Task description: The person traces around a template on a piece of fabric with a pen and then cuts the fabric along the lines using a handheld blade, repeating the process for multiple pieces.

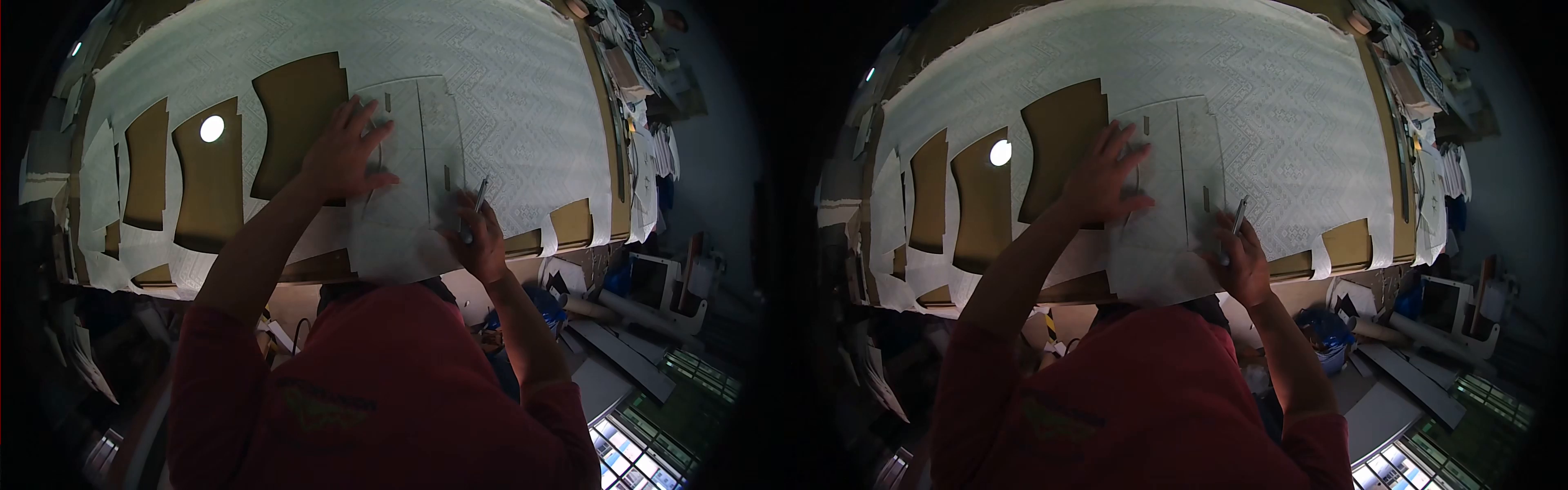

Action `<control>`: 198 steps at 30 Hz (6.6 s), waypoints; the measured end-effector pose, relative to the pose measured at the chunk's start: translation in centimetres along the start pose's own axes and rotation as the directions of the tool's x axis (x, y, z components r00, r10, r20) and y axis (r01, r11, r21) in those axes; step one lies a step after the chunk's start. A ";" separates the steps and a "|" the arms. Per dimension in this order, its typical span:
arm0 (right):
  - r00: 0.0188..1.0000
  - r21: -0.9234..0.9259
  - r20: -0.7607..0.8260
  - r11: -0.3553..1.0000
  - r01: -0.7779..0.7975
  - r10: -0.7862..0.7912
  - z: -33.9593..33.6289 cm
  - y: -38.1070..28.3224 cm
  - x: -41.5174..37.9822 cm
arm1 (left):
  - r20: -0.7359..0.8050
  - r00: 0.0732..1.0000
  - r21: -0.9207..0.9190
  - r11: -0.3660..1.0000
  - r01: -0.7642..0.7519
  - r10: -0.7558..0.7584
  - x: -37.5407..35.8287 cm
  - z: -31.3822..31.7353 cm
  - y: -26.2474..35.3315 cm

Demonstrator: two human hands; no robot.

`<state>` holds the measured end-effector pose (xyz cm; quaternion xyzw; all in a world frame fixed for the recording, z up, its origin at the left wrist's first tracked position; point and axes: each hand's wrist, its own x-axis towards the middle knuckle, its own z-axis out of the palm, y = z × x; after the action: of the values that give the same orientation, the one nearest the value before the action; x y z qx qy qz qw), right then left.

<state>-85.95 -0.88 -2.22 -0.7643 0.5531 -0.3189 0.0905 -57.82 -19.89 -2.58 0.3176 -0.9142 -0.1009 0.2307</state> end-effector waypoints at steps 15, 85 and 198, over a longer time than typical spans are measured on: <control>0.999 0.031 0.026 0.999 -0.036 0.036 -0.3 -0.1 0.3 | 0.004 1.000 0.056 0.998 -0.025 0.025 -0.1 0.8 -0.4; 1.000 0.005 0.016 1.000 -0.008 0.008 -0.2 -0.1 0.3 | -0.001 1.000 0.039 0.999 -0.015 0.015 -0.1 0.6 -0.2; 0.904 0.225 0.359 0.919 -0.324 0.231 -9.4 0.0 1.1 | 0.719 0.640 0.363 0.932 -0.011 -0.272 10.1 -1.7 7.8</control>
<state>-91.33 0.12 5.56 -0.6984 0.5838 -0.2470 0.3323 -68.18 -20.20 5.07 0.3466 -0.9034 -0.0848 -0.2380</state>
